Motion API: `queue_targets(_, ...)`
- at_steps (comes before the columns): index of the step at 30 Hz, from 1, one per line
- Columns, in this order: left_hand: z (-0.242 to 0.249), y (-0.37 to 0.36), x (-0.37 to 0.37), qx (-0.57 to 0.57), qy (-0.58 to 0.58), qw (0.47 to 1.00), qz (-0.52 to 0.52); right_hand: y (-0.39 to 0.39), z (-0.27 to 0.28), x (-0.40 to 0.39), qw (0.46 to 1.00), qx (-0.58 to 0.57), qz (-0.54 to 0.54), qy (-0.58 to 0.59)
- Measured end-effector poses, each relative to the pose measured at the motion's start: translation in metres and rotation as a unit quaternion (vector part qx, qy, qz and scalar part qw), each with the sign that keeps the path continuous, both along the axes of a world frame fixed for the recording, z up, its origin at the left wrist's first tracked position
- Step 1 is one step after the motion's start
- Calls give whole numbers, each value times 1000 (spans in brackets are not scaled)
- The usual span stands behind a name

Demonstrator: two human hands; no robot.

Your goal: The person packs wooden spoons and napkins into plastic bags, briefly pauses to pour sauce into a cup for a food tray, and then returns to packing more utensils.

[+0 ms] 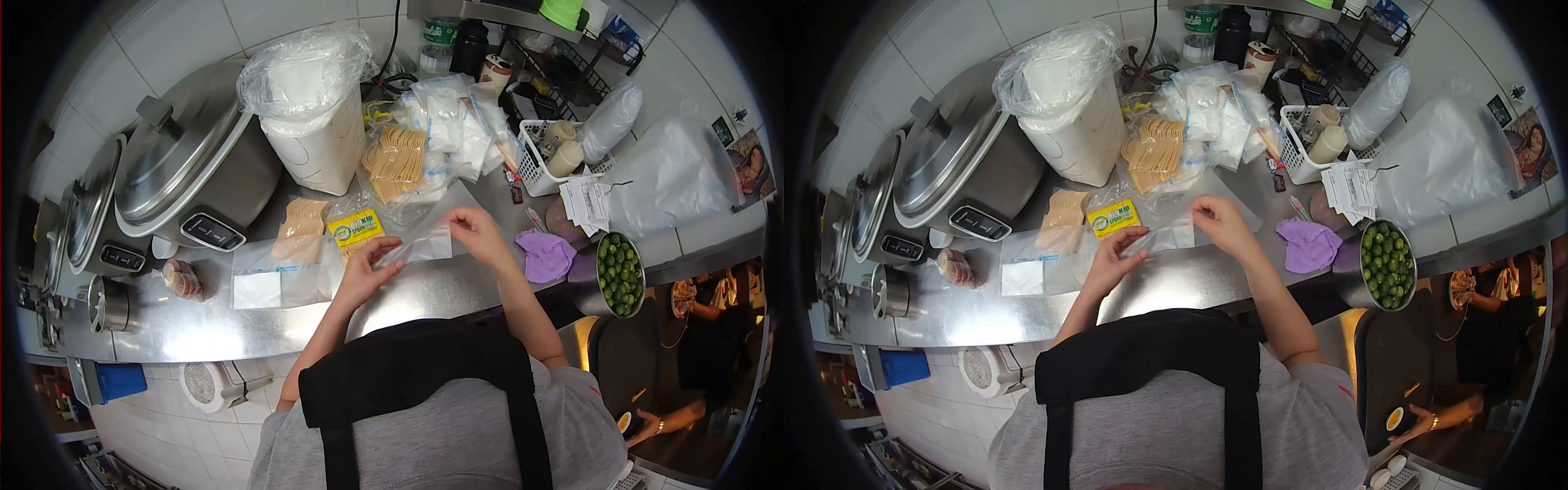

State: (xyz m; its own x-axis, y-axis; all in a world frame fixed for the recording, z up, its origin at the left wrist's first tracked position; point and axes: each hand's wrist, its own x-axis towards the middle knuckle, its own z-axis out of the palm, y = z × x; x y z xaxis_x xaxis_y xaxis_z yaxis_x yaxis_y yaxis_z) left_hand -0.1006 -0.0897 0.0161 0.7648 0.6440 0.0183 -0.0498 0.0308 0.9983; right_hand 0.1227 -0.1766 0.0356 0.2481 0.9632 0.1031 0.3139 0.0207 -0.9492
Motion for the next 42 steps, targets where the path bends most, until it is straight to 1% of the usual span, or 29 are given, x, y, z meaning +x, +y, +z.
queue_targets(1, -3, 4, -2, -8, 16, 1000, 8, -3, 0, 3, 1000, -2, 3, 0)
queue_targets(3, -7, 5, -1, -33, -12, 999, 37, -9, 2, 4, 985, -59, -10, 160)
queue_targets(4, -7, 6, -2, -36, -10, 999, 38, -11, 0, 5, 985, -61, -7, 160)
queue_targets(6, -7, 8, -1, -41, -8, 998, 41, -13, -5, 6, 996, -67, -39, 47)
queue_targets(7, -5, 9, 1, -45, -16, 998, 42, -13, 7, -2, 996, -68, -37, 47)
queue_targets(9, -1, 10, 3, -50, -23, 998, 42, -13, 36, -21, 980, 62, -87, -170)
queue_targets(10, 4, 11, 4, -18, 3, 999, 28, -12, 45, -23, 979, 63, -87, -171)
queue_targets(12, 9, 13, 5, 16, 29, 999, 16, -9, 59, -25, 950, 109, -32, -290)
queue_targets(13, 11, 14, 5, 70, 55, 996, 0, -7, 64, -26, 950, 110, -32, -291)
queue_targets(14, 13, 15, 6, 124, 82, 989, -16, -3, 69, -27, 923, 137, 17, -360)
queue_targets(15, 18, 14, 6, 124, 82, 989, -16, 1, 70, -28, 887, 162, 65, -427)
queue_targets(16, 24, 13, 7, 135, 100, 985, -28, 6, 65, -27, 887, 162, 64, -427)
queue_targets(18, 26, 12, 7, 144, 116, 982, -42, 16, 53, -24, 878, 123, 164, -432)
queue_targets(19, 25, 13, 6, 187, 107, 976, -12, 17, 55, -22, 877, 121, 164, -434)
queue_targets(21, 26, 14, 5, 229, 96, 968, 20, 19, 61, -20, 903, 46, 124, -410)
queue_targets(22, 31, 13, 4, 305, 63, 942, 123, 19, 61, -18, 902, 46, 124, -411)
queue_targets(23, 35, 13, 3, 374, 29, 900, 223, 18, 62, -14, 939, 21, 85, -333)
queue_targets(24, 39, 12, 1, 375, 27, 900, 223, 17, 61, -11, 967, -4, 44, -252)
queue_targets(25, 41, 7, -2, 295, 36, 937, 184, 18, 59, -12, 966, -5, 44, -254)
queue_targets(27, 41, -2, -7, 124, 53, 985, 104, 15, 49, -20, 993, -39, 11, -114)
queue_targets(28, 37, -5, -2, 144, 25, 987, 74, 13, 42, -28, 992, -43, 15, -114)
queue_targets(29, 36, -9, 3, 141, 26, 987, 79, 12, 33, -39, 995, -61, 51, -66)
queue_targets(31, 40, -15, 16, 152, -35, 977, 143, 10, 20, -55, 993, -76, 89, -16)
queue_targets(33, 32, -12, 19, 149, -42, 978, 140, 7, 15, -65, 977, -86, 117, 158)
queue_targets(34, 29, -10, 18, 97, -43, 988, 116, 4, 21, -68, 964, -89, 116, 221)
queue_targets(35, 28, -8, 16, 45, -43, 994, 91, 3, 21, -64, 964, -89, 117, 222)
queue_targets(38, 35, -8, 7, 93, 7, 994, 65, -3, 20, -41, 966, -126, 84, 209)
queue_targets(41, 27, -6, 10, 51, -33, 997, 55, -6, 27, -30, 968, -107, 54, 221)
queue_targets(42, 29, -7, 13, 50, -33, 997, 56, -6, 28, -30, 975, -109, 69, 182)
